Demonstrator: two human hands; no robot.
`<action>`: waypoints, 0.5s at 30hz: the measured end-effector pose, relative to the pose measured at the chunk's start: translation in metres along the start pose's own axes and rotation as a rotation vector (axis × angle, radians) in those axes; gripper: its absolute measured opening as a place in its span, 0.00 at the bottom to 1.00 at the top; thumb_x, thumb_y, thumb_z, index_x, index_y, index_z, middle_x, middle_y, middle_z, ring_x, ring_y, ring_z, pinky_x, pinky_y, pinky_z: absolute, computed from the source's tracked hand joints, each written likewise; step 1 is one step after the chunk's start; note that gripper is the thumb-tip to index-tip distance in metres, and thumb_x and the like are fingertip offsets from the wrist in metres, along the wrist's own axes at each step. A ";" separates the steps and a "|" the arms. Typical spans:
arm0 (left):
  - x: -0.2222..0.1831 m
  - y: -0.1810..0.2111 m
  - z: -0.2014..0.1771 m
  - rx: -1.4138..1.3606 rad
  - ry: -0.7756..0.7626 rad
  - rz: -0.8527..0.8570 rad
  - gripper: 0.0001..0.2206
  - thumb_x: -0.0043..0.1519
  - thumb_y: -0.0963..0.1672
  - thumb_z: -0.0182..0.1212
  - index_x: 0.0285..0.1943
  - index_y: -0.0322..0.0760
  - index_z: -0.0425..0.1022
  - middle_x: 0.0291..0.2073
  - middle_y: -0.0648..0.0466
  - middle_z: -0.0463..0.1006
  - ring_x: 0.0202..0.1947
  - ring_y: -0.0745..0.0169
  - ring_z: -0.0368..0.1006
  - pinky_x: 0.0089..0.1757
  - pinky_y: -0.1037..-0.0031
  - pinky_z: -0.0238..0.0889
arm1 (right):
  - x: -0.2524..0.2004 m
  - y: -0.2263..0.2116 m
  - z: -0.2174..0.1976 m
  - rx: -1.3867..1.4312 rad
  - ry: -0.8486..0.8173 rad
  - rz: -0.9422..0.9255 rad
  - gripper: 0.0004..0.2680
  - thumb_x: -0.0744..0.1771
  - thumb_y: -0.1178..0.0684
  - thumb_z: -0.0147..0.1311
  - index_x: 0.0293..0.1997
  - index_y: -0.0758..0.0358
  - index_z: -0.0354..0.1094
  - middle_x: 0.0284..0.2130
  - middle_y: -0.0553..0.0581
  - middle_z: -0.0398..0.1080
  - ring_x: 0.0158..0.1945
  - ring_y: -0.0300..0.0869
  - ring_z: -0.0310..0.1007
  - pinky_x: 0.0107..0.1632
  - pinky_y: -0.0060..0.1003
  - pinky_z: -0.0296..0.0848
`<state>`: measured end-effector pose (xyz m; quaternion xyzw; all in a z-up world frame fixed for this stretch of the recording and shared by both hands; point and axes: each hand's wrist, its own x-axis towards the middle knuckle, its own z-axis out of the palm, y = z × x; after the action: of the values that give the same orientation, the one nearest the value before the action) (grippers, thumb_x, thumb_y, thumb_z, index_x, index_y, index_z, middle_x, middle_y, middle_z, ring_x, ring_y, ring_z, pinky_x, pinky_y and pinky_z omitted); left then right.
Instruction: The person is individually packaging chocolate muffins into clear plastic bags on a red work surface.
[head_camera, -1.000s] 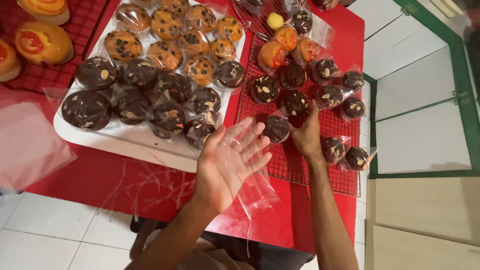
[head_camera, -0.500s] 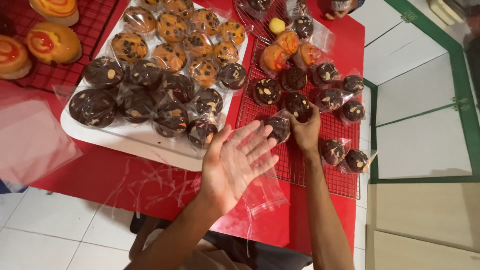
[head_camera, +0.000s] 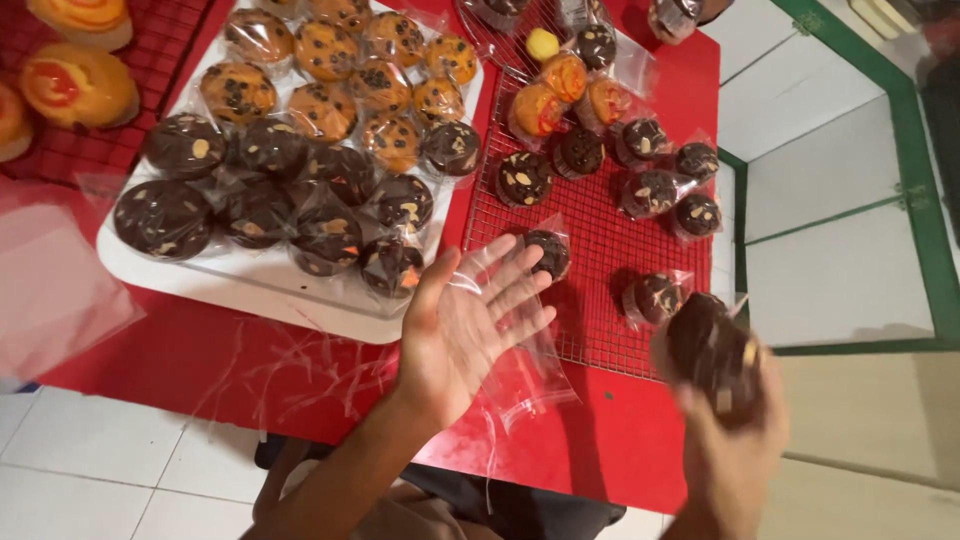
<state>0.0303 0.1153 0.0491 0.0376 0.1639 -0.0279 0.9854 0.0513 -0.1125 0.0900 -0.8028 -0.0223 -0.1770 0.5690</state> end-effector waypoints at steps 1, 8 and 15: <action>0.001 -0.002 0.001 -0.006 -0.016 0.008 0.35 0.56 0.54 0.53 0.71 0.31 0.63 0.66 0.36 0.70 0.62 0.39 0.69 0.57 0.46 0.63 | -0.013 0.009 -0.024 -0.005 -0.126 0.041 0.31 0.54 0.49 0.65 0.63 0.67 0.64 0.53 0.60 0.73 0.57 0.45 0.74 0.62 0.40 0.77; 0.019 -0.039 -0.022 -0.022 -0.372 0.142 0.26 0.65 0.52 0.58 0.67 0.31 0.65 0.65 0.30 0.68 0.61 0.35 0.69 0.58 0.39 0.65 | -0.074 0.011 -0.043 0.087 -0.349 0.331 0.34 0.45 0.60 0.78 0.57 0.68 0.71 0.50 0.67 0.82 0.52 0.53 0.84 0.58 0.47 0.81; 0.014 -0.049 -0.008 0.138 -0.396 0.198 0.29 0.66 0.53 0.53 0.70 0.29 0.61 0.67 0.30 0.67 0.62 0.34 0.69 0.57 0.38 0.67 | -0.066 0.008 -0.032 0.268 -0.602 0.098 0.28 0.57 0.51 0.74 0.61 0.65 0.65 0.72 0.74 0.58 0.70 0.56 0.67 0.66 0.52 0.69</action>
<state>0.0377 0.0669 0.0336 0.1148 -0.0393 0.0510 0.9913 -0.0166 -0.1337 0.0713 -0.7370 -0.1739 0.1003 0.6453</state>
